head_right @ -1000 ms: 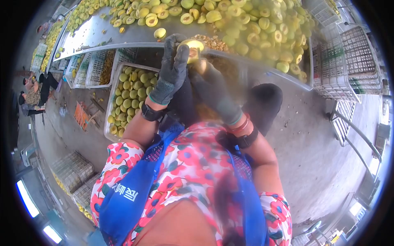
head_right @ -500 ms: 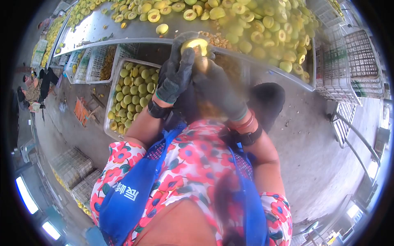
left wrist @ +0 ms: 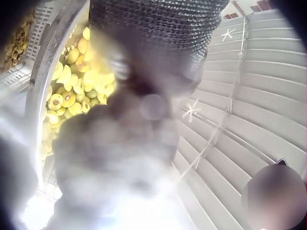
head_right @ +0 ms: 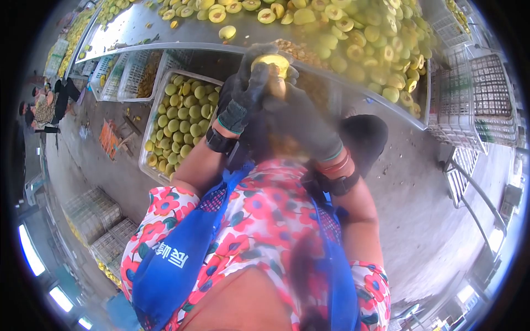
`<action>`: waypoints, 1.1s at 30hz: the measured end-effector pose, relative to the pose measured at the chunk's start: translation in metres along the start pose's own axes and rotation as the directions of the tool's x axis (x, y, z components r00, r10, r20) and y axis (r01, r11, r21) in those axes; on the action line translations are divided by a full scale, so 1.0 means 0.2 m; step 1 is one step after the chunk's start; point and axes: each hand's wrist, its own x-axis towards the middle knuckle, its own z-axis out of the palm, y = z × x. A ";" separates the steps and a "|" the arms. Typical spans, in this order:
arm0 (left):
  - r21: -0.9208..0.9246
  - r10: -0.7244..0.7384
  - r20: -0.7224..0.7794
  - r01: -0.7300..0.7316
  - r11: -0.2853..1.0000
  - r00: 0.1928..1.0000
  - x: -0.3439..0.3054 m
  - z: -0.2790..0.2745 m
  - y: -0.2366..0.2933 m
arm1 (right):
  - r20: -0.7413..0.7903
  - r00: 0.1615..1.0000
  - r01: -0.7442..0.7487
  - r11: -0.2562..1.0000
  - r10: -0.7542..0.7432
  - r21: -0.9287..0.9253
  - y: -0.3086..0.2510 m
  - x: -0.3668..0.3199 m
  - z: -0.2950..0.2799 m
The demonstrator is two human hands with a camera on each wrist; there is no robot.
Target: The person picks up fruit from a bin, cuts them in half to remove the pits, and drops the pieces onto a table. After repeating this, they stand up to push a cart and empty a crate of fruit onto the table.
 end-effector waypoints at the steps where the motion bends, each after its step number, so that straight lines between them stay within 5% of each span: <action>1: 0.070 0.022 -0.013 -0.021 0.997 1.000 0.00 -0.02 -0.02 | 0.021 0.999 -0.032 0.999 0.032 -0.003 -0.01 -0.01 0.00; 3: 0.210 0.074 -0.030 -0.066 0.976 0.997 0.02 -0.07 -0.08 | 0.032 0.988 -0.153 0.983 0.151 0.098 -0.05 -0.02 0.02; 6: 0.103 0.136 0.069 -0.142 0.984 0.988 0.06 -0.10 -0.14 | 0.045 0.991 -0.131 0.985 0.126 0.109 -0.05 -0.01 0.03; 10: 0.142 -0.022 0.156 -0.001 0.990 0.988 0.03 -0.11 -0.01 | 0.146 0.946 -0.302 0.951 0.290 0.065 -0.01 0.01 -0.09; 12: 0.196 0.000 0.184 -0.037 0.980 0.983 0.05 -0.13 -0.02 | 0.159 0.950 -0.278 0.960 0.270 0.033 0.00 0.01 -0.10; 15: 0.186 -0.134 0.059 0.121 0.975 0.989 0.02 -0.07 0.06 | 0.087 0.978 -0.189 0.982 0.187 0.015 0.08 0.02 -0.10; 17: 0.199 0.058 0.017 -0.060 0.978 0.998 0.04 -0.08 -0.06 | 0.040 0.994 -0.105 0.994 0.106 -0.034 0.10 0.03 -0.06; 22: 0.258 -0.002 -0.189 0.051 0.965 0.982 0.12 -0.21 -0.32 | -0.033 0.999 0.033 0.967 -0.043 -0.253 0.28 0.07 -0.13; 23: 0.413 0.118 -0.204 -0.024 0.910 0.972 0.10 -0.19 -0.22 | -0.065 0.995 0.053 0.945 -0.078 -0.322 0.35 0.07 -0.19; 25: 0.688 0.421 -0.158 -0.206 0.696 0.893 0.09 -0.24 -0.18 | -0.136 0.990 0.025 0.984 -0.049 -0.177 0.38 0.07 -0.20; 27: 0.893 0.732 -0.042 -0.303 0.333 0.680 0.10 -0.35 -0.28 | -0.195 0.981 0.006 1.000 -0.008 -0.009 0.37 0.08 -0.19; 28: 0.828 0.663 -0.098 -0.309 0.468 0.742 0.07 -0.42 -0.27 | -0.118 0.985 0.077 0.925 -0.129 -0.371 0.42 0.09 -0.24; 29: 0.748 0.586 -0.153 -0.294 0.595 0.795 0.05 -0.48 -0.26 | -0.039 0.968 0.156 0.720 -0.247 -0.676 0.48 0.10 -0.29; 31: 0.479 0.431 -0.222 -0.288 0.830 0.874 -0.03 -0.53 -0.17 | 0.148 0.914 0.279 0.317 -0.378 -0.906 0.52 0.12 -0.39; 32: 0.323 0.348 -0.254 -0.260 0.910 0.902 -0.06 -0.55 -0.12 | 0.226 0.889 0.327 0.207 -0.398 -0.922 0.54 0.14 -0.43; 33: 0.260 0.297 -0.283 -0.225 0.939 0.912 -0.09 -0.58 -0.09 | 0.214 0.886 0.336 0.253 -0.411 -0.907 0.54 0.14 -0.43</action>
